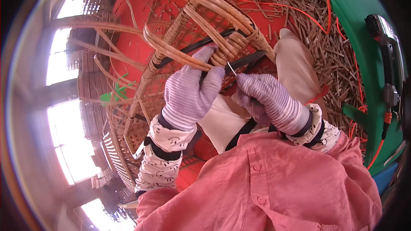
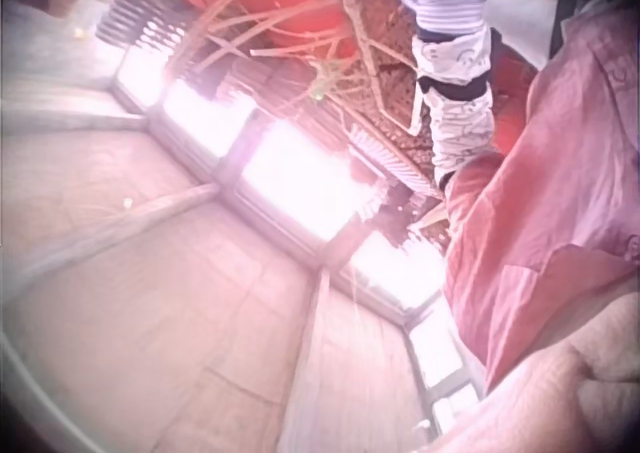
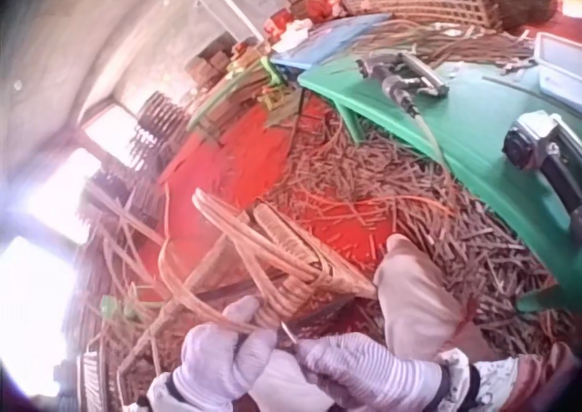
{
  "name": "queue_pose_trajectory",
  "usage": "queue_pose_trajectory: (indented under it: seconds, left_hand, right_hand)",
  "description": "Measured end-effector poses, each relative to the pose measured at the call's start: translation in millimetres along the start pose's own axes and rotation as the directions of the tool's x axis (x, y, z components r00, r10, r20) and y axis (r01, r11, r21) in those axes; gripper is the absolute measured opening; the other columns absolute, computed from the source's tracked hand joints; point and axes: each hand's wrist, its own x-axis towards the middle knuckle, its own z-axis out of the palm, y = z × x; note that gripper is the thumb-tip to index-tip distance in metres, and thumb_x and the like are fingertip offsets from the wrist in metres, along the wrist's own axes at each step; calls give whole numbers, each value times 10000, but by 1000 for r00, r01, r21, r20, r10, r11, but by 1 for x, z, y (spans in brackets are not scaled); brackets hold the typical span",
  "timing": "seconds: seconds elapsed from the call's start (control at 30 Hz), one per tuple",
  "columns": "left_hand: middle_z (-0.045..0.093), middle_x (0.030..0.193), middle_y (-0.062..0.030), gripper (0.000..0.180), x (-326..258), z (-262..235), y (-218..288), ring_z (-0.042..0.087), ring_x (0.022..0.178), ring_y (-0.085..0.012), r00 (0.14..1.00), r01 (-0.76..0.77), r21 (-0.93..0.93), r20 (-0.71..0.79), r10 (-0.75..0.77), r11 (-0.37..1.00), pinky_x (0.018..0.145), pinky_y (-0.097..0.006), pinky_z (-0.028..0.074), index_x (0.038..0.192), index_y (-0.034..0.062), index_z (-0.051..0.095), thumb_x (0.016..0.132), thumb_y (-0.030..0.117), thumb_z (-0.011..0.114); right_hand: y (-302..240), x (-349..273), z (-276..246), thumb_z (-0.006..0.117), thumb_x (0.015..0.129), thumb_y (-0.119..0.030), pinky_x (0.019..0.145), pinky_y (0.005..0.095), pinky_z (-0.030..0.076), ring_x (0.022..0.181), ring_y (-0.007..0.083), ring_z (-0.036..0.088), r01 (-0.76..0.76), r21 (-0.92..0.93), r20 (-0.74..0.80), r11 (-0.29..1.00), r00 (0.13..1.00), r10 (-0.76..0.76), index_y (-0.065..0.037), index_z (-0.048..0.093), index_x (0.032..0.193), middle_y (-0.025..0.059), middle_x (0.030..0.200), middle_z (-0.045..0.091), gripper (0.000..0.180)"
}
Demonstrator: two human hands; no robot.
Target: Weaving and stapling bamboo/rattan strips onto a chair frame for manufacturing.
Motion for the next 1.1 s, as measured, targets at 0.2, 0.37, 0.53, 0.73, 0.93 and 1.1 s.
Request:
queue_pose_trajectory:
  seconds: [0.2, 0.37, 0.53, 0.73, 0.93, 1.1]
  left_hand:
    - [624, 882, -177, 460, 0, 5, -2, 638, 802, -270, 1000, -15, 23, 13, 15, 1000, 665, -312, 507, 1100, 1, 533, 760, 278, 672]
    - [624, 879, -181, 446, 3, 3, 4, 639, 798, -264, 998, 59, 16, 33, -60, 998, 658, -305, 504, 1073, -19, 550, 764, 280, 668]
    - [648, 852, -126, 353, 1, 0, 3, 616, 768, -142, 998, 4, 5, 69, -4, 1000, 706, -270, 478, 1081, -66, 528, 821, 161, 603]
    - [622, 861, -189, 412, 3, 2, -3, 643, 761, -239, 998, -39, -32, 40, 40, 999, 645, -288, 498, 1093, -45, 534, 792, 220, 632]
    - [623, 861, -188, 419, 3, -1, 0, 643, 754, -249, 998, -26, -31, 56, 28, 999, 646, -295, 498, 1109, -43, 521, 789, 203, 634]
    - [623, 872, -185, 420, -1, 3, 1, 640, 770, -265, 998, -46, -7, 53, 46, 999, 654, -301, 498, 1120, -28, 516, 793, 210, 627]
  right_hand:
    - [6, 5, -11, 484, 873, -352, 358, 219, 274, 378, 69, 372, 27, -7, 32, 1000, 999, -26, -70, 506, 649, -15, 467, 402, 361]
    - [6, 8, -16, 468, 894, -306, 541, 294, 403, 578, 118, 456, 310, -454, 62, 835, 946, -317, 2, 564, 724, 29, 590, 499, 364]
    - [12, 5, -18, 457, 898, -235, 542, 304, 417, 556, 174, 490, 414, -524, 129, 745, 903, -411, -6, 567, 778, 82, 607, 531, 281]
    - [5, 11, -18, 464, 893, -225, 496, 309, 402, 509, 158, 472, 642, -673, 333, 367, 706, -625, -17, 563, 750, 59, 588, 511, 271]
    - [-16, -7, -5, 467, 879, -188, 475, 289, 398, 486, 162, 478, 47, -278, 28, 960, 999, -41, -16, 549, 778, 48, 581, 493, 215]
    - [-14, -10, -2, 470, 888, -260, 443, 255, 366, 471, 106, 438, 70, -143, -38, 987, 996, -76, -22, 550, 728, 14, 540, 461, 298]
